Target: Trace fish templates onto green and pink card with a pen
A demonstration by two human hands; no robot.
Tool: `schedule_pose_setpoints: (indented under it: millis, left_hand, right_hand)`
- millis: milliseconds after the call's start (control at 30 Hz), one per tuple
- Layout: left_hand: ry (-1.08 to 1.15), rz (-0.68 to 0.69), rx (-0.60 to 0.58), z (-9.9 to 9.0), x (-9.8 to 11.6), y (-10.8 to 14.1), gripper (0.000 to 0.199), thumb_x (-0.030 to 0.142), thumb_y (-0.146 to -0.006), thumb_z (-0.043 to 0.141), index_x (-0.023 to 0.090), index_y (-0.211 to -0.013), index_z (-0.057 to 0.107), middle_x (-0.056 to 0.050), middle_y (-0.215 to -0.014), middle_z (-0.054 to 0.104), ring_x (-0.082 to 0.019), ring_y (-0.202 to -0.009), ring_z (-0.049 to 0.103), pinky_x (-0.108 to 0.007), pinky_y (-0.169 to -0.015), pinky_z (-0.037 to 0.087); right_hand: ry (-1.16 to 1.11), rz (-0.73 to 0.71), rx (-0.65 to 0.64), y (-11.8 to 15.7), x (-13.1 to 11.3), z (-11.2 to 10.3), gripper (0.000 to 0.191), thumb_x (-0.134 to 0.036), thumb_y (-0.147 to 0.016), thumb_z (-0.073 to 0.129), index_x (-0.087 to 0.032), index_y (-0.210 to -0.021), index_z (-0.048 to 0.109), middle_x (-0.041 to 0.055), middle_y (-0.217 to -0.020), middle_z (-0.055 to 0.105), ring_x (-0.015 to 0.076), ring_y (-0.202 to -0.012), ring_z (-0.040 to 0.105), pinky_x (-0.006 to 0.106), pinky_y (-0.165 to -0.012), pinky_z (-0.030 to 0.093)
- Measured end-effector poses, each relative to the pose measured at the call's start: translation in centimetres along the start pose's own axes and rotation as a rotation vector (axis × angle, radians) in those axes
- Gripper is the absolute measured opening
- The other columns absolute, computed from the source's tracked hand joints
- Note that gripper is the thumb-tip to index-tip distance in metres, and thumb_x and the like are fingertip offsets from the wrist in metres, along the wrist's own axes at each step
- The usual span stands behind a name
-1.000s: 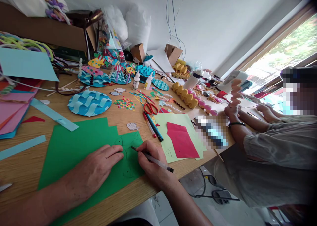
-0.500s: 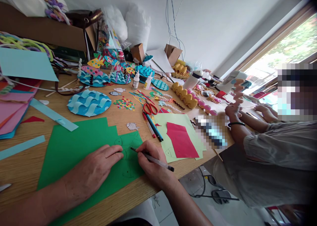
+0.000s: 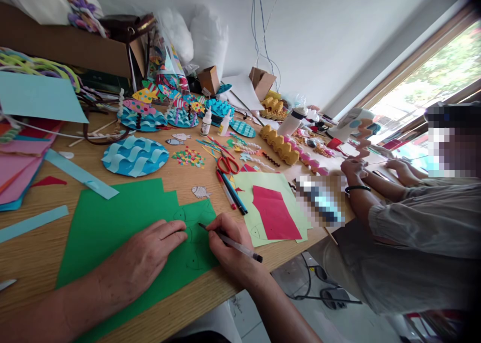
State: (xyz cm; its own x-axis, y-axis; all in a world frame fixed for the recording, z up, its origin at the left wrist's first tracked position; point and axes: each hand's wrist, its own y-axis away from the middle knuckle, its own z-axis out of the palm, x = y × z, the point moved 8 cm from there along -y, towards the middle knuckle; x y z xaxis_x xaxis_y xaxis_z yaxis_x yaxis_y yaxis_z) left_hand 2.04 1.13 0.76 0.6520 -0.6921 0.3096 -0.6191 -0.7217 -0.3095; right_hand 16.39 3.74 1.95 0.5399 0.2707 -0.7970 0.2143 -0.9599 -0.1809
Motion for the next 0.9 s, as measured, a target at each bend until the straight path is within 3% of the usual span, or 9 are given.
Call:
schedule_pose_setpoints:
  millis: [900]
  left_hand:
    - [-0.022, 0.023, 0.047, -0.43, 0.22, 0.02, 0.053, -0.004, -0.078, 0.03, 0.021, -0.109, 0.065, -0.003, -0.116, 0.065, -0.017, -0.102, 0.061, -0.029, -0.093, 0.048]
  right_hand:
    - [-0.035, 0.06, -0.001, -0.02, 0.48, -0.11, 0.009, -0.017, -0.072, 0.046, -0.02, -0.07, 0.054, -0.0064, -0.052, 0.043, 0.0088, -0.047, 0.039, 0.02, -0.046, 0.028]
